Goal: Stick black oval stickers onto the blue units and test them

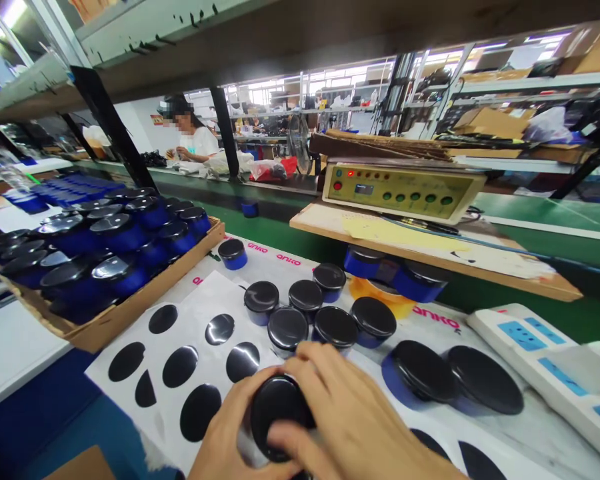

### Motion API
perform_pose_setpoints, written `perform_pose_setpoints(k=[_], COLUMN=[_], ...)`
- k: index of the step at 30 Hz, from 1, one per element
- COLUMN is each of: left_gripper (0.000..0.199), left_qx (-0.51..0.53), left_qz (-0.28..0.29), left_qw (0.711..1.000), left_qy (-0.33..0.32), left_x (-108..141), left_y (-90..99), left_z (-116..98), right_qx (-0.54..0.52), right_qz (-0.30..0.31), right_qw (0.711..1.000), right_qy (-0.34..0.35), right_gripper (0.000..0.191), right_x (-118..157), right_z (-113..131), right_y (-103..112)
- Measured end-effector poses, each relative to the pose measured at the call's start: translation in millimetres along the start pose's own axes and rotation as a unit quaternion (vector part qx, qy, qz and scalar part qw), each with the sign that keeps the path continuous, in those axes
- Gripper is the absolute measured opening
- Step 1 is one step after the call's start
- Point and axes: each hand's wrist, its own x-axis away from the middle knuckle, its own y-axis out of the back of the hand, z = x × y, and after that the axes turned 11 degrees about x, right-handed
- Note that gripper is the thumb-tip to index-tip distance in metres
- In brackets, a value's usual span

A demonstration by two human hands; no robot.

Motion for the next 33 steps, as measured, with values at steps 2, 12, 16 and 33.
perform_pose_setpoints(k=[2, 12, 16, 33], left_gripper=[0.098, 0.036, 0.052, 0.033], left_qx=[-0.012, -0.168, -0.327, -0.438], left_qz=[0.021, 0.015, 0.017, -0.124], left_qw=[0.999, 0.986, 0.944, 0.864], left_qy=[-0.024, -0.009, -0.052, -0.214], left_x=[0.5, 5.9, 17.4, -0.3], left_y=[1.6, 92.7, 81.7, 46.8], left_z=[1.4, 0.7, 26.8, 43.4], right_qx=[-0.002, -0.038, 0.036, 0.055], right_qz=[0.041, -0.094, -0.035, 0.177], right_qw=[0.998, 0.991, 0.995, 0.938], right_qy=[0.05, -0.089, -0.081, 0.293], right_gripper=[0.063, 0.054, 0.057, 0.007], right_x=[2.8, -45.2, -109.9, -47.4], right_z=[4.0, -33.5, -63.8, 14.3], right_y=[-2.3, 27.8, 9.3, -2.4])
